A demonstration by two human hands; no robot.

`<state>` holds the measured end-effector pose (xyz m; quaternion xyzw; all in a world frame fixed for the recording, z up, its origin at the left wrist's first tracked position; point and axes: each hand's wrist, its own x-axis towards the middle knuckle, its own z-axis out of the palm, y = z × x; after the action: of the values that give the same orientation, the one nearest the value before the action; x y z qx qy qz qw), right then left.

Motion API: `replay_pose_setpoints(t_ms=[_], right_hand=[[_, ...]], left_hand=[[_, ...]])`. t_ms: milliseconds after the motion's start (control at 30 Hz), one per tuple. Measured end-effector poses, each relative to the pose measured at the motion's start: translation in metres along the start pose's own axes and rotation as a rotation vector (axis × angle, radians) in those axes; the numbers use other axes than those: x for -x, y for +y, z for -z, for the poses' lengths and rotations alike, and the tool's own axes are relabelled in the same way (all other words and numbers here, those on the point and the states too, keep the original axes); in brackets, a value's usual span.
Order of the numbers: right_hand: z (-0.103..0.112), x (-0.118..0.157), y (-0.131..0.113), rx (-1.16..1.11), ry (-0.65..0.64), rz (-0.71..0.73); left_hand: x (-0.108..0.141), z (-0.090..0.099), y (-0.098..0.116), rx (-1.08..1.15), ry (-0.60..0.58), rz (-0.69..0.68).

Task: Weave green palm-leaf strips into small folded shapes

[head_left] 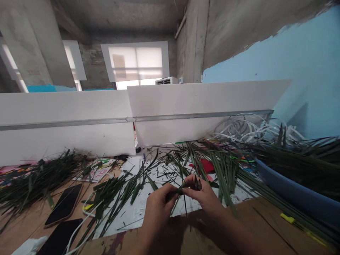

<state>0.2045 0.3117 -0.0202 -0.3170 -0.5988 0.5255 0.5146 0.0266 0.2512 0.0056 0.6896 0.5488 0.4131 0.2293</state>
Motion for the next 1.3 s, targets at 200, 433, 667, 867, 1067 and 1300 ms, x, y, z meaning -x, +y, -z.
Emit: replay_pose_setpoints(t_ms=[200, 433, 667, 867, 1067, 1300], right_hand=[[0.0, -0.003, -0.001, 0.001, 0.027, -0.016], [-0.001, 0.002, -0.017, 0.079, 0.022, -0.086], [-0.002, 0.003, -0.015, 0.067, 0.013, -0.079], [-0.003, 0.0, -0.014, 0.027, 0.016, -0.042], [-0.002, -0.001, -0.014, 0.046, 0.042, -0.052], [-0.003, 0.0, -0.01, 0.044, 0.022, -0.036]], left_hand=[[-0.002, -0.003, -0.003, 0.144, 0.029, 0.034], [-0.003, -0.005, -0.009, 0.367, 0.003, 0.104], [-0.005, -0.006, -0.01, 0.447, -0.014, 0.106], [-0.004, -0.006, -0.008, 0.455, -0.024, 0.099], [-0.005, -0.005, -0.008, 0.5, -0.077, 0.106], [-0.004, -0.001, -0.002, 0.338, -0.038, 0.069]])
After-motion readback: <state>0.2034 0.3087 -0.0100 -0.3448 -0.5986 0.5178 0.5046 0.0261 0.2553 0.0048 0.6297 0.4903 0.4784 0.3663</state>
